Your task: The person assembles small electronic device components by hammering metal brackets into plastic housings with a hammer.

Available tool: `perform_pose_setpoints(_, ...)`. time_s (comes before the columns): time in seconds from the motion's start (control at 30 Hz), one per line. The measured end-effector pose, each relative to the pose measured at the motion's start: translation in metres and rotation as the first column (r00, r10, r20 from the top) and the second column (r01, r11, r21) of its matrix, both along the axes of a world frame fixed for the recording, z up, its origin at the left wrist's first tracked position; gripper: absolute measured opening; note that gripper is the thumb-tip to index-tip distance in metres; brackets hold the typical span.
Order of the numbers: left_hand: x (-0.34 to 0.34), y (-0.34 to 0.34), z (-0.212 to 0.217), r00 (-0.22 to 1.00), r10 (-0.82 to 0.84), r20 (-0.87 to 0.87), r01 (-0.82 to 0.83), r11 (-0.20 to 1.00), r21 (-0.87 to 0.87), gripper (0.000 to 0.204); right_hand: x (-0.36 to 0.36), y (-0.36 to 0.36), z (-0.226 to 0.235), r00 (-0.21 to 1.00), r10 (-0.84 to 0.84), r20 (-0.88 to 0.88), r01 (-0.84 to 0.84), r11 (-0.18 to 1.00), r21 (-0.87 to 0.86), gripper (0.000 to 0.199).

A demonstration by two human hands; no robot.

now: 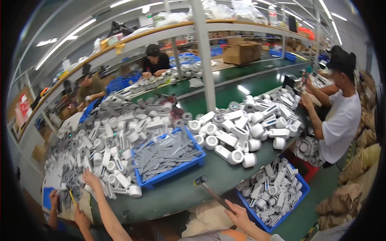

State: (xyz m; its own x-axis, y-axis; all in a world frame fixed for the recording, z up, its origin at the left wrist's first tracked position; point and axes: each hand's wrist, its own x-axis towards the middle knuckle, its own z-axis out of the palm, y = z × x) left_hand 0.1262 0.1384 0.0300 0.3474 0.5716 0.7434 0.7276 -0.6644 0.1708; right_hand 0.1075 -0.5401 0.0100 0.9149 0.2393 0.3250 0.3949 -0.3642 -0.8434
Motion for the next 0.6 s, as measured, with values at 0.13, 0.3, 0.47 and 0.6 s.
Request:
perform_pose_setpoints(0.13,0.044,-0.156,0.055,0.726,-0.651,0.22,0.625,0.759,0.182,0.03,-0.002,-0.016,0.002,0.993,-0.098,-0.071,0.1,0.995,0.025,0.047)
perform_pose_setpoints(0.3,0.105,-0.415,0.083,0.048,-0.999,0.019,0.994,0.045,-0.101,0.029,0.002,-0.034,-0.027,0.971,-0.221,-0.094,0.234,0.958,0.167,0.049)
perform_pose_setpoints(0.47,0.164,-0.533,0.037,0.016,-0.999,0.046,0.908,-0.005,-0.418,0.06,-0.005,-0.05,-0.025,0.94,-0.31,-0.139,0.336,0.911,0.239,0.049)
perform_pose_setpoints(0.6,0.19,-0.575,0.013,0.192,-0.981,0.007,0.927,0.179,-0.331,0.068,-0.015,-0.059,-0.016,0.902,-0.306,-0.303,0.4,0.856,0.327,0.05)
